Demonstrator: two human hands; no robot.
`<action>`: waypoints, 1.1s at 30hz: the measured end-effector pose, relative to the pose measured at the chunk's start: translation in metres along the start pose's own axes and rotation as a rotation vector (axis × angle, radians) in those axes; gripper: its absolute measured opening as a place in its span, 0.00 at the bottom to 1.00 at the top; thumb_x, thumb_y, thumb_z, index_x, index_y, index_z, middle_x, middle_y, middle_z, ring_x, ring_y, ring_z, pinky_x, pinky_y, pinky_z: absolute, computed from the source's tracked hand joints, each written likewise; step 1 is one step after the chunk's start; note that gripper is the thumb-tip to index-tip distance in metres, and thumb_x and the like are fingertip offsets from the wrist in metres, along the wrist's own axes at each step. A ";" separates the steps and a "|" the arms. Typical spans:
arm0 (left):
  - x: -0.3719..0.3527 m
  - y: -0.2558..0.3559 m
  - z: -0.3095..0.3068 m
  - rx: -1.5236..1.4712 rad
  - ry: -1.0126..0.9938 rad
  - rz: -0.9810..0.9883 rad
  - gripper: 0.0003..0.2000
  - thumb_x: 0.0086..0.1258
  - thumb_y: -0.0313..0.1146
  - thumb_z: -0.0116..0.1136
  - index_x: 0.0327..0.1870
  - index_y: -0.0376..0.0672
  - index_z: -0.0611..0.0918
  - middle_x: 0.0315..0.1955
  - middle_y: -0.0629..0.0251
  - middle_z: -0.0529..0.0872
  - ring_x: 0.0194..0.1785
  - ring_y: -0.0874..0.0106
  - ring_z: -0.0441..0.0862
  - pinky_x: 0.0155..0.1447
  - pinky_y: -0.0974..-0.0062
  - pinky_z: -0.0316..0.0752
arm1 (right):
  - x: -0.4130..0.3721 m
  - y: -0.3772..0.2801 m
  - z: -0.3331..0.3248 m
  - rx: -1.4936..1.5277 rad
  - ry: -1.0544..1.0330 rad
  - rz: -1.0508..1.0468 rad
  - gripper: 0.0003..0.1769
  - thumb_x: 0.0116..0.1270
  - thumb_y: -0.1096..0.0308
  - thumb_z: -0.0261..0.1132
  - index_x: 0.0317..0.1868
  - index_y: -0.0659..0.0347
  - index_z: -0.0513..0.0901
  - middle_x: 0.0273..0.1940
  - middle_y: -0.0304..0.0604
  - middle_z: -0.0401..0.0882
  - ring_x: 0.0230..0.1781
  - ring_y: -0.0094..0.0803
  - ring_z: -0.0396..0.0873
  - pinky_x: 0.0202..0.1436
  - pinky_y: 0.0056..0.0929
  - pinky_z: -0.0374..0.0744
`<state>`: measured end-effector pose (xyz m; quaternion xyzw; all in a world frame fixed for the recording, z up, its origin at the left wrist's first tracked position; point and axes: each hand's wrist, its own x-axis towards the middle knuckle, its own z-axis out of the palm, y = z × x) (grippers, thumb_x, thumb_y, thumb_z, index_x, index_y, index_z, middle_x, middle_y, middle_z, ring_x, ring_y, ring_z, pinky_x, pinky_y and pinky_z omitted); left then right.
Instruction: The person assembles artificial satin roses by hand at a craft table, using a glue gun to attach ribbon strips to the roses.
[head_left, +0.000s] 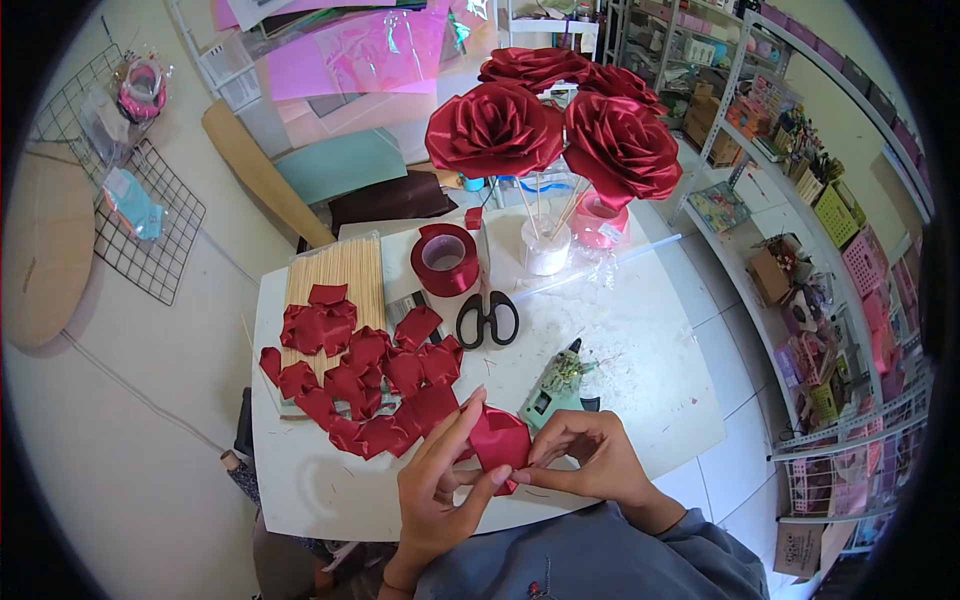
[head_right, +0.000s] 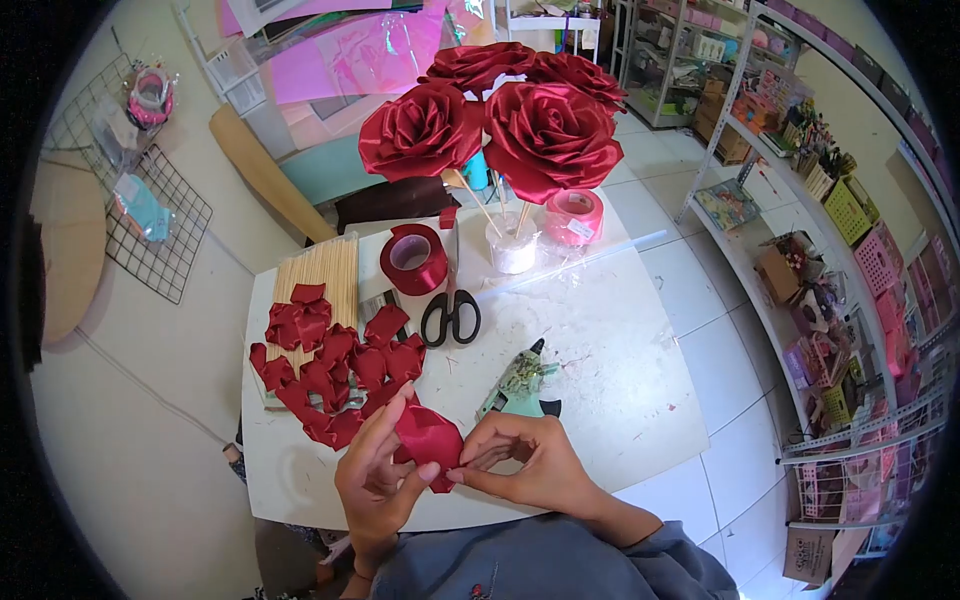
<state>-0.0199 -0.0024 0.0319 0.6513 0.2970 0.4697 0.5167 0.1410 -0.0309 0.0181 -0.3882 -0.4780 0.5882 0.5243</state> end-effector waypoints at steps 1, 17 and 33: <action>-0.001 0.001 0.000 0.000 0.006 -0.001 0.28 0.52 0.14 0.55 0.57 0.31 0.63 0.55 0.49 0.64 0.53 0.67 0.70 0.46 0.77 0.77 | 0.000 0.001 0.001 0.008 0.008 -0.008 0.08 0.49 0.81 0.65 0.29 0.67 0.75 0.27 0.40 0.76 0.32 0.22 0.77 0.38 0.17 0.75; 0.000 -0.007 0.002 -0.090 0.227 0.039 0.34 0.49 0.10 0.54 0.59 0.28 0.55 0.59 0.46 0.55 0.54 0.64 0.67 0.46 0.74 0.77 | 0.002 0.012 0.009 0.163 0.066 -0.091 0.10 0.54 0.76 0.64 0.34 0.64 0.70 0.29 0.36 0.74 0.32 0.20 0.73 0.38 0.19 0.72; -0.006 -0.006 0.010 -0.196 0.145 0.114 0.29 0.57 0.14 0.46 0.60 0.27 0.52 0.61 0.43 0.50 0.59 0.63 0.62 0.52 0.74 0.71 | -0.002 0.021 0.019 -0.230 0.176 -0.255 0.12 0.61 0.71 0.56 0.21 0.65 0.69 0.15 0.39 0.65 0.14 0.19 0.57 0.17 0.20 0.57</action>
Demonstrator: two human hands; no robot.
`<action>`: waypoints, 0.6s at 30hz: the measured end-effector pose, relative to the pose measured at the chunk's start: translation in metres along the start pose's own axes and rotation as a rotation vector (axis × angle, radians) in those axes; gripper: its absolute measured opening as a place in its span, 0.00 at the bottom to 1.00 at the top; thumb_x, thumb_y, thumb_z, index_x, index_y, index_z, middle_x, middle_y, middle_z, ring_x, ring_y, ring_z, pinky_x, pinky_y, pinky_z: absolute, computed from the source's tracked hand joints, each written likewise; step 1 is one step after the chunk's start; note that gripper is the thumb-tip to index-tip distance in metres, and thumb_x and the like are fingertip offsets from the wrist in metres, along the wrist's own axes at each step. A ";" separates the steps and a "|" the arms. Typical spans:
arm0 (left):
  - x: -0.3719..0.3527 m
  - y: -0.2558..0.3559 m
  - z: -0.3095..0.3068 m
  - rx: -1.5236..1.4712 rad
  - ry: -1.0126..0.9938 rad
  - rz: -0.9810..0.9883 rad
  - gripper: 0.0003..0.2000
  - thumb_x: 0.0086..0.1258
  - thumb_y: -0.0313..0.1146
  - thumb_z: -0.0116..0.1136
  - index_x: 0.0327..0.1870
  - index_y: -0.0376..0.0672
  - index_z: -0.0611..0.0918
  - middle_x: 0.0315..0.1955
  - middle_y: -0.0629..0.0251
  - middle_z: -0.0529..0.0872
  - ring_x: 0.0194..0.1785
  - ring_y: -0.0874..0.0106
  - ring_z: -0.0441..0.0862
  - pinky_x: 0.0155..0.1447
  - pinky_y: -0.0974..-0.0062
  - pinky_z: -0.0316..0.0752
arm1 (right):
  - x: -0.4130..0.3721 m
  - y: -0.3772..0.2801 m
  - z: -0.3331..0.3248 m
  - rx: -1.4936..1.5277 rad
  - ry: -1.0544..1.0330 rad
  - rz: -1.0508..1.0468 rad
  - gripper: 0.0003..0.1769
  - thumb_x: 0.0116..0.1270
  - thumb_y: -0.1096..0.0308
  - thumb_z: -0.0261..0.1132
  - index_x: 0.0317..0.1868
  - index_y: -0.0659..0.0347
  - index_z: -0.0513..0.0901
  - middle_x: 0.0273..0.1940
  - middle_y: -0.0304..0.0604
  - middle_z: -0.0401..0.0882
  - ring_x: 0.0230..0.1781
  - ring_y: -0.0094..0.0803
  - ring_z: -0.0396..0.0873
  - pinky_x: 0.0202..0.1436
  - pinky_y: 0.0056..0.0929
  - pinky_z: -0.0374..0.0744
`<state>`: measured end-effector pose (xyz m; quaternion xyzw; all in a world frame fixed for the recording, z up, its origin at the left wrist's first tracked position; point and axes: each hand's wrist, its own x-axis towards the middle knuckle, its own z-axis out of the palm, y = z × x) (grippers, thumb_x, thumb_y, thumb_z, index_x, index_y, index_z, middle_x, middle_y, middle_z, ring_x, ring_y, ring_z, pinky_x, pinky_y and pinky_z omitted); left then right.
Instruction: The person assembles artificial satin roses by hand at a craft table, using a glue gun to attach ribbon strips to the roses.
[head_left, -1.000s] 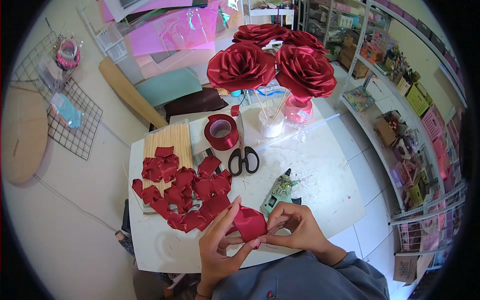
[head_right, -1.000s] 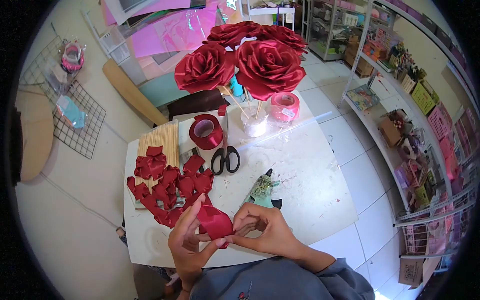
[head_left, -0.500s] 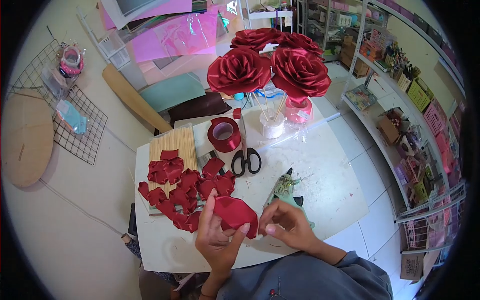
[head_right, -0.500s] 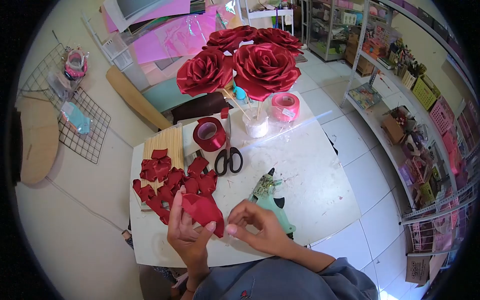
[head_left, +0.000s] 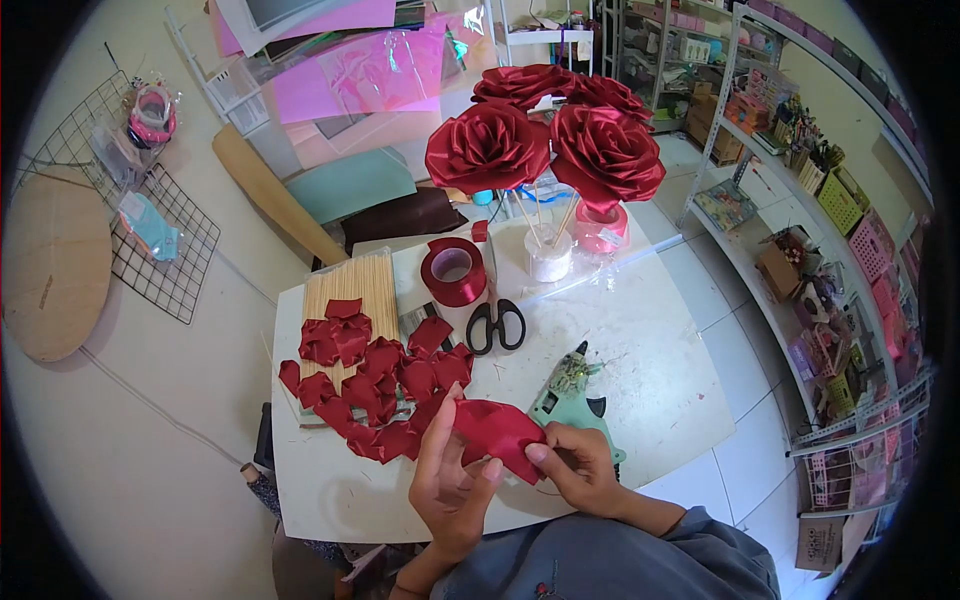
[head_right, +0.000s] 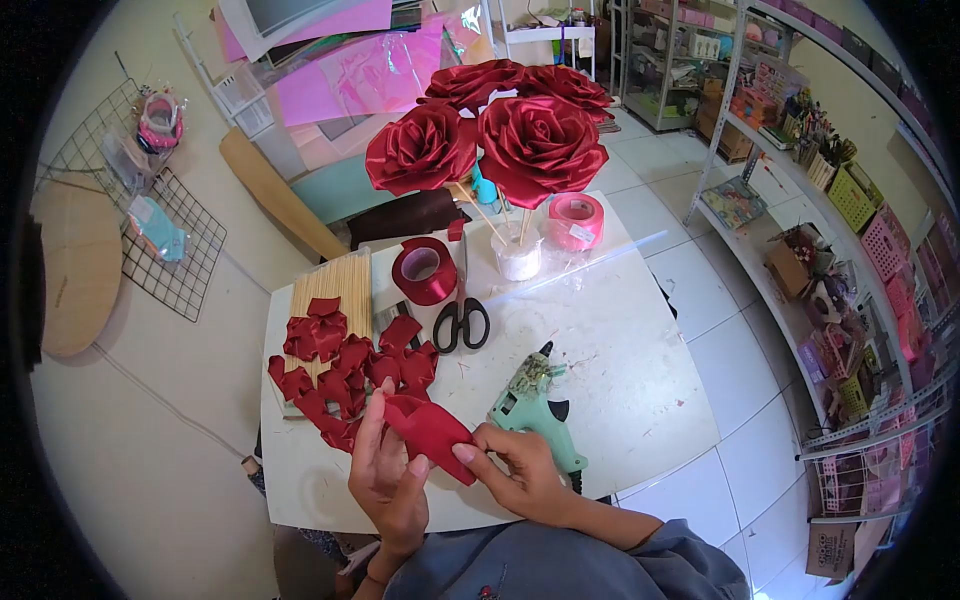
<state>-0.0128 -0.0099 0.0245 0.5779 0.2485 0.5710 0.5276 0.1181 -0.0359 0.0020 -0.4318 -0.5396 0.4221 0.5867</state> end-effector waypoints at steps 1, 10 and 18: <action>-0.001 0.000 -0.001 0.000 0.002 -0.002 0.29 0.57 0.14 0.46 0.60 0.27 0.52 0.61 0.43 0.50 0.59 0.63 0.62 0.52 0.74 0.71 | 0.000 -0.002 0.000 0.017 0.005 0.002 0.12 0.61 0.71 0.57 0.21 0.65 0.70 0.15 0.39 0.64 0.14 0.19 0.56 0.17 0.20 0.57; 0.009 0.013 -0.020 0.236 0.142 -0.046 0.29 0.48 0.20 0.57 0.54 0.27 0.63 0.30 0.48 0.80 0.36 0.69 0.78 0.46 0.77 0.69 | 0.001 -0.015 -0.005 0.033 -0.194 0.123 0.12 0.62 0.69 0.56 0.21 0.65 0.71 0.14 0.38 0.64 0.16 0.18 0.58 0.20 0.20 0.59; 0.003 0.007 -0.020 0.377 0.285 -0.050 0.20 0.48 0.19 0.60 0.46 0.29 0.72 0.24 0.61 0.83 0.32 0.81 0.75 0.47 0.84 0.64 | -0.001 -0.009 -0.007 0.072 -0.329 0.229 0.11 0.63 0.67 0.55 0.25 0.65 0.72 0.17 0.37 0.66 0.19 0.18 0.61 0.23 0.19 0.62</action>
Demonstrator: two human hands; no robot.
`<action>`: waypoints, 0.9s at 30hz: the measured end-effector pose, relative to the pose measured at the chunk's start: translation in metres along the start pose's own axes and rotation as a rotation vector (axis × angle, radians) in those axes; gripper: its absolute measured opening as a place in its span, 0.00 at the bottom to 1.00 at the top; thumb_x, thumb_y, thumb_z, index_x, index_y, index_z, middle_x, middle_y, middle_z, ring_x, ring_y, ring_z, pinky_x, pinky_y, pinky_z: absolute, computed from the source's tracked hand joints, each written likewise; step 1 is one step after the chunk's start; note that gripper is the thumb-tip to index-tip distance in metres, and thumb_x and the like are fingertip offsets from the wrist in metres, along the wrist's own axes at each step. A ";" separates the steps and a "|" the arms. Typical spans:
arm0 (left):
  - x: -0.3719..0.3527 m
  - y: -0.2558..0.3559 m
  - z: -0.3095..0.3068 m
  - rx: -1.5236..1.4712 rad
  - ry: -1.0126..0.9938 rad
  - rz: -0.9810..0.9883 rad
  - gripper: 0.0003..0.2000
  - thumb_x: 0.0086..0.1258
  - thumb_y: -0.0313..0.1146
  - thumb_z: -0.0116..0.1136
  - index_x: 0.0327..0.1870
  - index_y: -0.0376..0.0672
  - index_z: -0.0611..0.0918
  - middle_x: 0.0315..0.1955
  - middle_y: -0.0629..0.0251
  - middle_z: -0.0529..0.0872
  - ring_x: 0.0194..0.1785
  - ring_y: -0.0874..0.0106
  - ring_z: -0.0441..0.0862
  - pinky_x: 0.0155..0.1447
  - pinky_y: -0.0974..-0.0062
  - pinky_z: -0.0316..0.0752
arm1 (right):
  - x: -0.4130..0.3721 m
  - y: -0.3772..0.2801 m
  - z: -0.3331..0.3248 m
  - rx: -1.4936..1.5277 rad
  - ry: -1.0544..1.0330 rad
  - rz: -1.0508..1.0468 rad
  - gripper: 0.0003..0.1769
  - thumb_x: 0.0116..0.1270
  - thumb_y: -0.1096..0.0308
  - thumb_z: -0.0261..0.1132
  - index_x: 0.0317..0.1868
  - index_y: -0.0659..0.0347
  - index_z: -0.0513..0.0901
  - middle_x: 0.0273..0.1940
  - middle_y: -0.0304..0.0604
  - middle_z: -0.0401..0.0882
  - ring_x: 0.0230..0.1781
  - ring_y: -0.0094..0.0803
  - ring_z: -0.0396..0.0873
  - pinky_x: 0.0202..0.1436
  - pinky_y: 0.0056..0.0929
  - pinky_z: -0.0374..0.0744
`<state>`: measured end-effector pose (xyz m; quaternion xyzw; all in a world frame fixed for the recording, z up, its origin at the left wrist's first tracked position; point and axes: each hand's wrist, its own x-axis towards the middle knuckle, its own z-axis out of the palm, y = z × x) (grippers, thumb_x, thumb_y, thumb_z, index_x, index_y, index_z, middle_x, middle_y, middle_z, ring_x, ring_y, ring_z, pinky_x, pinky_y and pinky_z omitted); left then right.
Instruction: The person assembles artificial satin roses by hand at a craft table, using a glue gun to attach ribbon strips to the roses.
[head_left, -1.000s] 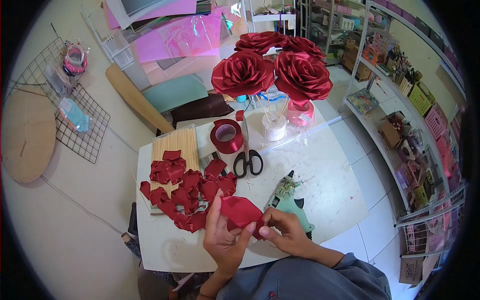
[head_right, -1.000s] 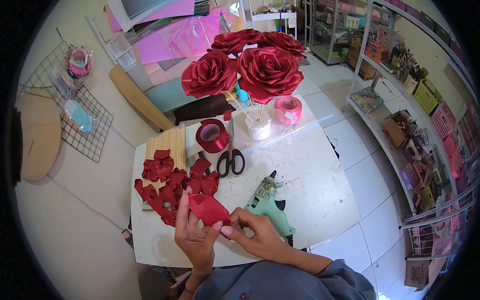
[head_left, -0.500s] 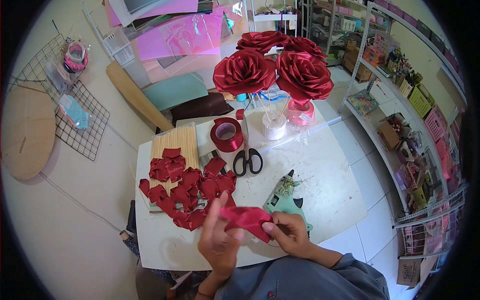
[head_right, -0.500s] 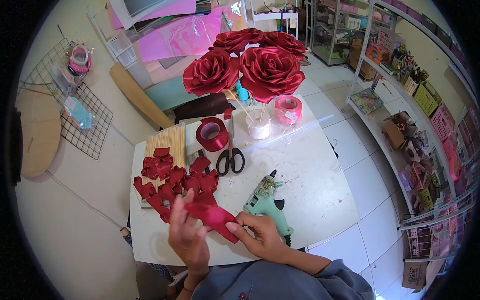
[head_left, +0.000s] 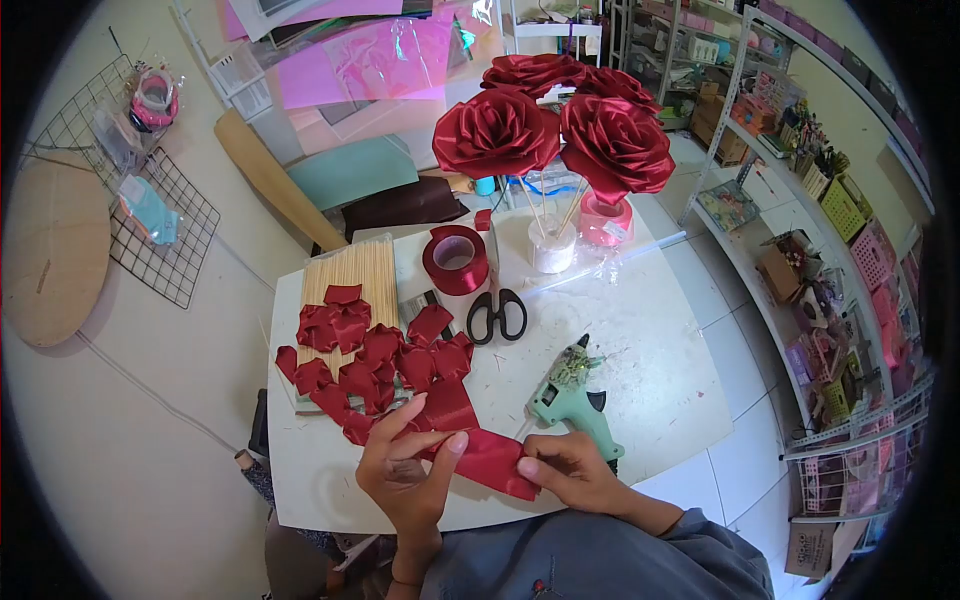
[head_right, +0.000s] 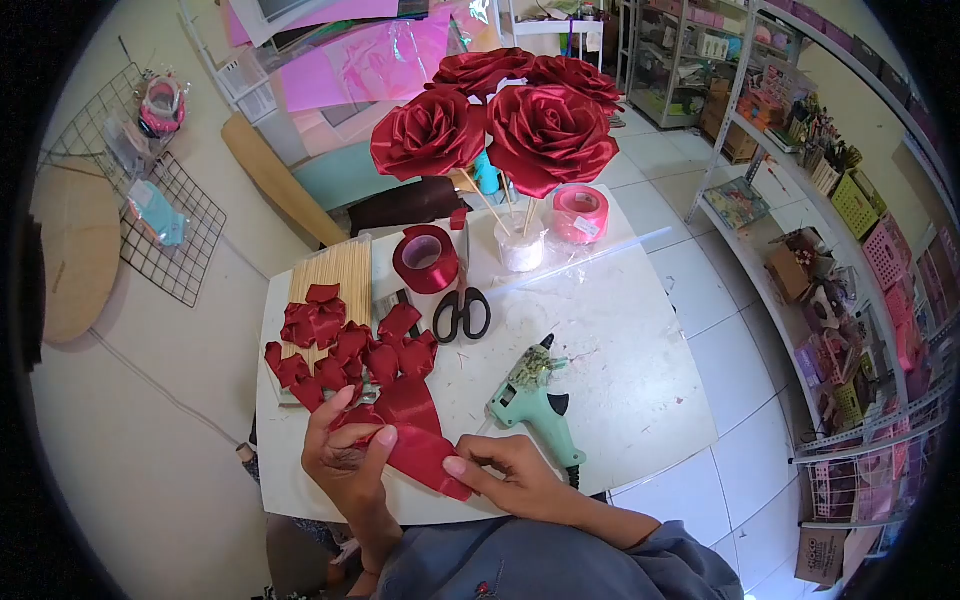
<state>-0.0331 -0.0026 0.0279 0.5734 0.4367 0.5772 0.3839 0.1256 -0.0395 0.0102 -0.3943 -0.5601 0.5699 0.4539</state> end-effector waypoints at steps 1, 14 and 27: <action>0.000 0.000 0.000 0.022 0.038 -0.005 0.20 0.48 0.19 0.61 0.45 0.29 0.72 0.24 0.61 0.83 0.31 0.82 0.74 0.45 0.85 0.64 | 0.001 -0.003 0.000 0.110 0.028 -0.036 0.12 0.63 0.66 0.55 0.26 0.65 0.72 0.18 0.37 0.67 0.20 0.18 0.62 0.25 0.18 0.63; 0.000 0.000 0.000 -0.224 -0.138 -0.138 0.28 0.50 0.15 0.57 0.54 0.27 0.62 0.22 0.61 0.80 0.31 0.79 0.77 0.37 0.87 0.70 | 0.003 0.009 -0.001 0.168 0.279 -0.093 0.04 0.59 0.75 0.58 0.31 0.67 0.74 0.27 0.36 0.72 0.28 0.17 0.66 0.32 0.16 0.66; -0.001 -0.008 0.002 -0.272 -0.654 -0.337 0.24 0.53 0.16 0.56 0.54 0.36 0.68 0.45 0.58 0.75 0.42 0.73 0.77 0.46 0.79 0.74 | 0.006 -0.014 -0.030 -0.291 0.152 -0.082 0.08 0.58 0.69 0.60 0.32 0.67 0.73 0.23 0.42 0.72 0.24 0.24 0.69 0.31 0.21 0.68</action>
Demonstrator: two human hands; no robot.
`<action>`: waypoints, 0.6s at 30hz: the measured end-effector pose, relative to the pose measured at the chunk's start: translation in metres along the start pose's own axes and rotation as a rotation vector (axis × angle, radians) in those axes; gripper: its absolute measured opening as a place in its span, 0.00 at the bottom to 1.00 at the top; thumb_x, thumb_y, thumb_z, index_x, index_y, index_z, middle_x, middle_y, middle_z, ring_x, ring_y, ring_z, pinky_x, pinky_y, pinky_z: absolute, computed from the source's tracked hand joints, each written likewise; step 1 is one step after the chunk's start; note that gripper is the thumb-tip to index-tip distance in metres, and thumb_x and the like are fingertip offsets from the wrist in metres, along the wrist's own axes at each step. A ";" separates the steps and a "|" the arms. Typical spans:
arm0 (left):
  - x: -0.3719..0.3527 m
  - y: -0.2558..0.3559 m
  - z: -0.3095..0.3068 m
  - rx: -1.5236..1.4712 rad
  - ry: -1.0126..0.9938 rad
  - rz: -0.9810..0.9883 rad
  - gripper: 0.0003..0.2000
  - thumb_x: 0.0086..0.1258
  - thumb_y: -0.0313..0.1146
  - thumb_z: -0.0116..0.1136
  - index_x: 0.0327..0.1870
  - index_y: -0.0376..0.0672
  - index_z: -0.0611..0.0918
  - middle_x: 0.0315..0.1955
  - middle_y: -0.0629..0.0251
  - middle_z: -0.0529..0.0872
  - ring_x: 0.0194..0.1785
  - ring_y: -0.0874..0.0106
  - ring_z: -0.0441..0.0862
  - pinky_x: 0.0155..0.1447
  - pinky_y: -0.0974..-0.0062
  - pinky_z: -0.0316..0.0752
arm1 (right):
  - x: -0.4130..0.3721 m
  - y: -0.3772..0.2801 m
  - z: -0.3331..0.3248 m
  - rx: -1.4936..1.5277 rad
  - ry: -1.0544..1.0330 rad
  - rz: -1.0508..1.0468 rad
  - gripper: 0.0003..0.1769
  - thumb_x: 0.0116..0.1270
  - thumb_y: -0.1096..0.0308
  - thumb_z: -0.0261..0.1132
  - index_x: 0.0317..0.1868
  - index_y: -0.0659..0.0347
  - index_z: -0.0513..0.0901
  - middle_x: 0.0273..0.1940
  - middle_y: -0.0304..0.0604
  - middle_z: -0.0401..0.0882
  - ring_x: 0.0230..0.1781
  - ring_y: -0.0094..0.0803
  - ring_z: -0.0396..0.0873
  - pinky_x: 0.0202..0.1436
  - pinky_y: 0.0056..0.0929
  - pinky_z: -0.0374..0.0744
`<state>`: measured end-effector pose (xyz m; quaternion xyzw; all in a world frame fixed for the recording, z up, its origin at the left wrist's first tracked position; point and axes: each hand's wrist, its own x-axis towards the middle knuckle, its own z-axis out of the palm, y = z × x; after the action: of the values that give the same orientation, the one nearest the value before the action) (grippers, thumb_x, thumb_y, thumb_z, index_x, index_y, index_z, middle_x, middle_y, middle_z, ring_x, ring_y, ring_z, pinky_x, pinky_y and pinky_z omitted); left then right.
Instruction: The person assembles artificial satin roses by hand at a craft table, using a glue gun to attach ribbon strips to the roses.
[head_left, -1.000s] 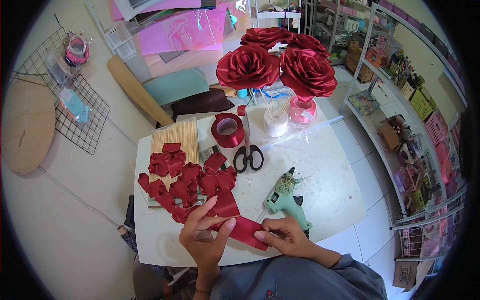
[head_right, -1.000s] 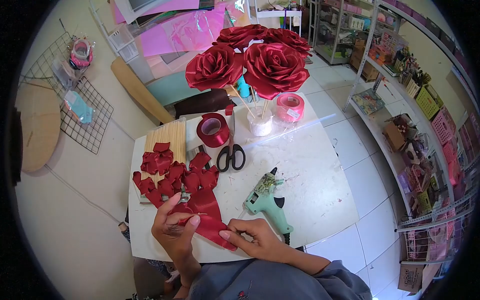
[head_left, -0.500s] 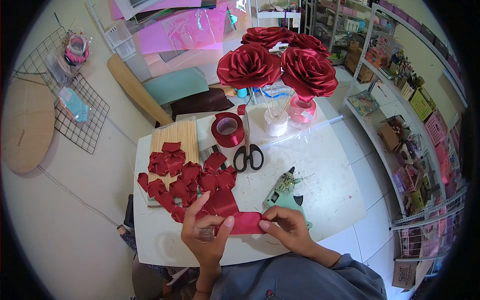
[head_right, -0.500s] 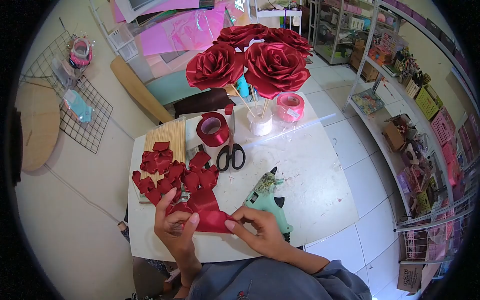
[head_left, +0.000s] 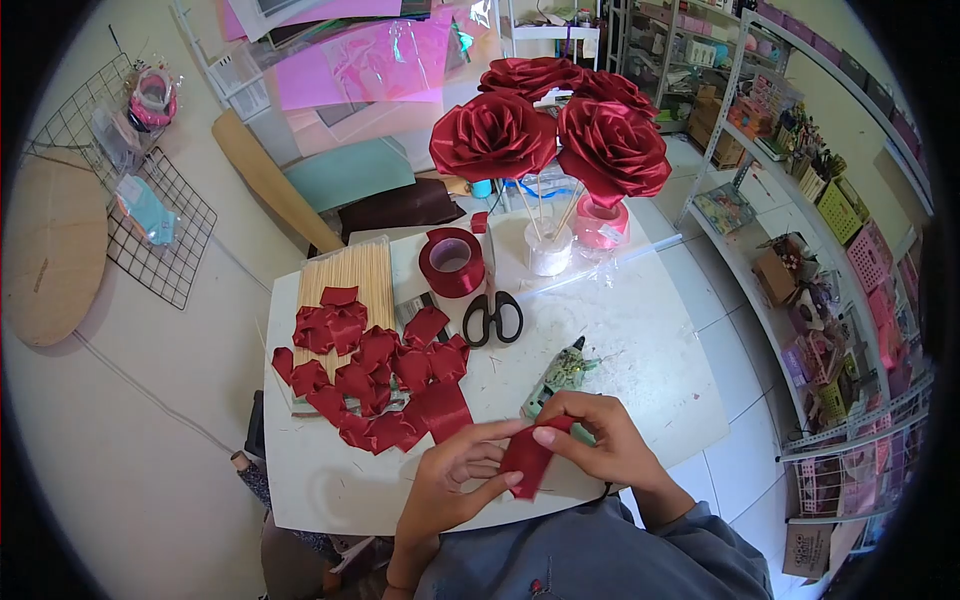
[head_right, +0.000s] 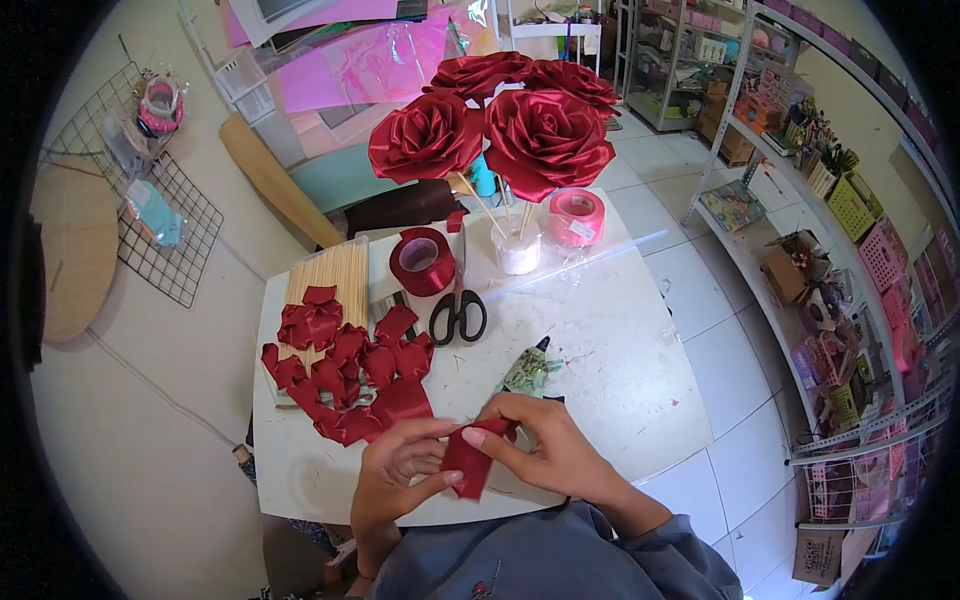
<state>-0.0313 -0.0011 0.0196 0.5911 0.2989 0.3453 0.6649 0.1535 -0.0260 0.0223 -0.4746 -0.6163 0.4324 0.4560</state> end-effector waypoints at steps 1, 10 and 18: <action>0.000 -0.003 -0.001 0.003 -0.068 -0.052 0.23 0.54 0.15 0.55 0.53 0.36 0.69 0.48 0.59 0.73 0.43 0.73 0.76 0.46 0.80 0.74 | -0.001 0.001 -0.002 -0.002 -0.001 0.001 0.08 0.58 0.69 0.60 0.32 0.67 0.73 0.23 0.42 0.72 0.24 0.24 0.69 0.31 0.21 0.68; 0.010 -0.017 -0.007 0.043 0.206 0.186 0.23 0.54 0.13 0.51 0.53 0.35 0.69 0.51 0.61 0.66 0.49 0.75 0.70 0.49 0.82 0.73 | -0.023 0.019 0.004 -0.897 0.167 0.184 0.30 0.49 0.60 0.66 0.45 0.73 0.64 0.41 0.54 0.60 0.41 0.48 0.68 0.33 0.35 0.75; 0.010 -0.007 -0.008 -0.043 0.462 0.309 0.18 0.56 0.15 0.52 0.49 0.32 0.72 0.47 0.60 0.70 0.46 0.76 0.71 0.46 0.84 0.72 | -0.029 0.027 -0.007 -0.447 0.219 0.164 0.22 0.50 0.70 0.64 0.44 0.70 0.68 0.38 0.48 0.66 0.31 0.37 0.74 0.31 0.30 0.76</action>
<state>-0.0312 0.0112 0.0117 0.5212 0.3417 0.5742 0.5310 0.1699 -0.0493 -0.0068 -0.6558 -0.6030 0.2670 0.3675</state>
